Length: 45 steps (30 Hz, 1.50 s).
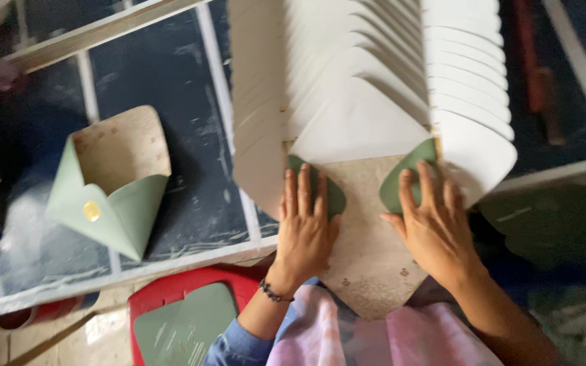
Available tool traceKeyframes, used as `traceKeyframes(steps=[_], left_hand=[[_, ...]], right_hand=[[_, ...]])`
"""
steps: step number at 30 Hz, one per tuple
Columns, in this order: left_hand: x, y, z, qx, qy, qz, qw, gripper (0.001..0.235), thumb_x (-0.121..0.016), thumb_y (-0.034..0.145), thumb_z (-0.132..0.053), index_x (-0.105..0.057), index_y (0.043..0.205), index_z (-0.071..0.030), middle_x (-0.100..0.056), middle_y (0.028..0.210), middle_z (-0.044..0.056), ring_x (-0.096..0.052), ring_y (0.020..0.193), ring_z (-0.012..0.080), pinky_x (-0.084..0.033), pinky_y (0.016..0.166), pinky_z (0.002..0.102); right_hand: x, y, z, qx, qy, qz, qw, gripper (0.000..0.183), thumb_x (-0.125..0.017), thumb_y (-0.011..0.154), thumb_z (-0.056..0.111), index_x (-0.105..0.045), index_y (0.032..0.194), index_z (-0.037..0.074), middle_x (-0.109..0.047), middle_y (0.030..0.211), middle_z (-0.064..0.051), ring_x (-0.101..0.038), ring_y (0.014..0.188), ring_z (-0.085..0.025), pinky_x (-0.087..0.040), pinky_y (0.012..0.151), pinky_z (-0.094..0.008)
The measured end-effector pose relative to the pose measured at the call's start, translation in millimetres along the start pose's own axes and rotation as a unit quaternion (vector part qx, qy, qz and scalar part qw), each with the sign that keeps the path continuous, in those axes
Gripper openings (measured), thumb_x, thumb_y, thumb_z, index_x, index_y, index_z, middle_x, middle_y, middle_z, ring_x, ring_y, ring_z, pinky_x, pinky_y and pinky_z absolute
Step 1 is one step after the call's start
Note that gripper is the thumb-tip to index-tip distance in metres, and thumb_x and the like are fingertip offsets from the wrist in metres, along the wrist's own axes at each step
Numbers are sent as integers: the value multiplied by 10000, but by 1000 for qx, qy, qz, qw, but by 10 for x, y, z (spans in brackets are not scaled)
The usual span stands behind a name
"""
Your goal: The person folds green paper pieces into triangular shapes and places them on a stack. They then handle a stack of white paper sheets, smoothing and aligning them on the table.
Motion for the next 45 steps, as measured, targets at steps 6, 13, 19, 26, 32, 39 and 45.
traceKeyframes(steps=[6,13,19,26,32,39,45], left_hand=[[-88,-34,33,0,-31,-16,999,809,-530,987,-450,-271,1649,-64,-123,1721,270,-79,1583,515,-246,1204,554],[-127,215,212,-24,25,9,999,841,-675,903,-459,-365,1610,-126,-231,1674,230,-213,1538,513,-419,1064,532],[46,1331,604,19,-5,-57,998,909,-941,646,-528,-533,1312,-63,-412,1205,125,-496,1102,389,-511,848,467],[409,1443,339,-89,-314,58,944,503,-860,687,-229,-646,1133,-136,-686,1041,141,-691,974,385,-540,816,487],[465,782,-222,-266,-175,252,914,1065,-587,801,-773,-291,1641,-188,-224,1702,225,-196,1550,484,-147,1241,640],[-146,607,-112,-275,17,11,961,657,-403,1049,-566,-255,1663,-385,-114,1775,3,-129,1622,277,-91,1294,488],[-206,571,-134,-261,-6,-58,964,664,-504,966,-519,-480,1567,-240,-370,1680,74,-270,1589,297,-186,1294,475]], right_hand=[[-204,102,306,32,-30,160,986,907,-572,887,703,-483,1533,73,-622,1253,-211,-637,1186,-417,-522,1001,-532],[45,92,640,63,-42,180,981,946,-529,730,903,-265,1567,548,-536,1193,-430,-531,1162,-751,-527,921,-714],[273,129,701,72,-59,97,991,933,-584,699,881,-383,1529,506,-597,1087,-462,-614,1080,-712,-586,836,-658],[233,163,686,53,-26,172,983,939,-700,696,844,-379,1513,509,-573,1134,-465,-583,1124,-731,-559,882,-687],[41,130,671,65,-8,232,970,860,-713,752,822,-469,1458,397,-515,1222,-506,-508,1177,-777,-520,939,-705],[1,79,214,98,156,281,942,506,-641,901,661,-638,1344,415,-579,1197,-420,-564,1192,-662,-561,941,-632],[132,732,464,98,244,-48,964,799,-662,987,509,-476,1489,-84,-448,1488,-409,-420,1430,-534,-350,1171,-583]])
Point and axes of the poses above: each hand's wrist, its own y-axis towards the middle knuckle, its own x-axis out of the back of the hand, z = x × y, the point moved 7 cm from there along y, towards the middle knuckle
